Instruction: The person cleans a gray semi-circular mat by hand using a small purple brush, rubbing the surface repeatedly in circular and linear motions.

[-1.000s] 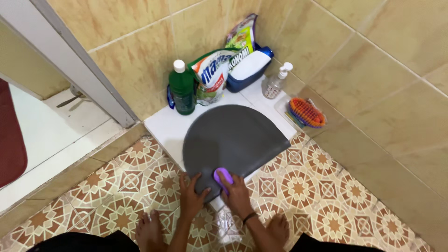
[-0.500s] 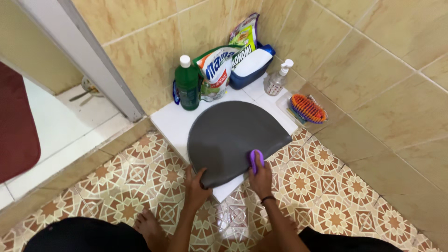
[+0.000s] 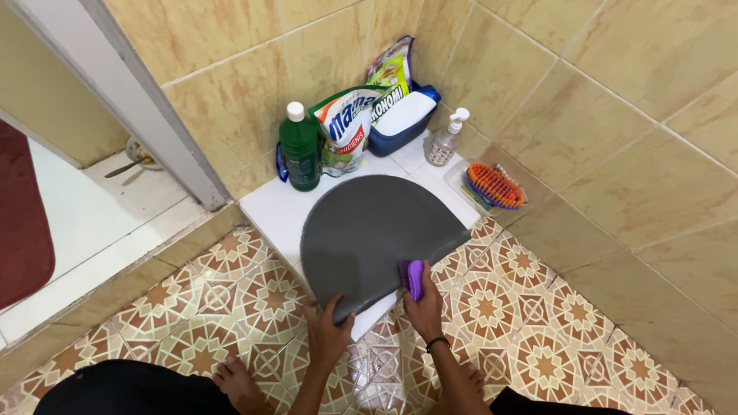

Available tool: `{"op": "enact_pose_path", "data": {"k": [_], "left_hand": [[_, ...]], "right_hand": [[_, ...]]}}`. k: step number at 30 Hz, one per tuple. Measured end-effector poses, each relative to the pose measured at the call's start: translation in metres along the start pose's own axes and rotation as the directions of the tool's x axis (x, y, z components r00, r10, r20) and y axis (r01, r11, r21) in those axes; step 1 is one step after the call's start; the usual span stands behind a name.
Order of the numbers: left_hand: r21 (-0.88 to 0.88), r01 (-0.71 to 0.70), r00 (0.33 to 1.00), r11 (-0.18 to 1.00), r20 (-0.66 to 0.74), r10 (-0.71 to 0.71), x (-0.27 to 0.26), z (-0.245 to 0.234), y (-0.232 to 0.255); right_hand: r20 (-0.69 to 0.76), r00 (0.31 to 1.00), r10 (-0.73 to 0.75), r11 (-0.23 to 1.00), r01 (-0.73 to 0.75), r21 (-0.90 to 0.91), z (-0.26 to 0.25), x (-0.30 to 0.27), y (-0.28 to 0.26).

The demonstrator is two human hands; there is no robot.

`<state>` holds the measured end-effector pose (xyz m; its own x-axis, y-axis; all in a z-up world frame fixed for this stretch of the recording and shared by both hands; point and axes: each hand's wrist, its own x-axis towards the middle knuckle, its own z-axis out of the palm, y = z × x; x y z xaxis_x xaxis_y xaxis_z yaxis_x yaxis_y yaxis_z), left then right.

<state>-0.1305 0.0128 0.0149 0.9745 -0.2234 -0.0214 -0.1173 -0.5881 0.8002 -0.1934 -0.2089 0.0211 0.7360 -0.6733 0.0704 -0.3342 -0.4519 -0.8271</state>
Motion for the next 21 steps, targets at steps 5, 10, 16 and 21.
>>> {"op": "enact_pose_path", "data": {"k": [5,10,16,21], "left_hand": [[-0.125,0.091,0.996,0.988,0.026,-0.088,0.015,0.022,-0.029],[-0.243,0.134,0.99,0.961,0.078,-0.118,0.042,0.011,-0.024],[-0.163,0.082,0.993,0.983,0.093,-0.067,0.051,-0.026,0.02],[-0.147,-0.143,0.985,0.979,0.071,0.154,0.044,-0.035,0.05]], "right_hand": [[0.033,0.981,0.191,0.982,-0.191,-0.003,0.002,0.0,0.024],[-0.002,0.989,0.151,0.986,-0.15,0.075,0.002,0.003,0.031],[-0.037,0.99,0.138,0.984,-0.133,0.123,0.002,0.002,0.016],[-0.025,0.981,0.191,0.975,-0.186,0.125,0.004,-0.005,0.006]]}}
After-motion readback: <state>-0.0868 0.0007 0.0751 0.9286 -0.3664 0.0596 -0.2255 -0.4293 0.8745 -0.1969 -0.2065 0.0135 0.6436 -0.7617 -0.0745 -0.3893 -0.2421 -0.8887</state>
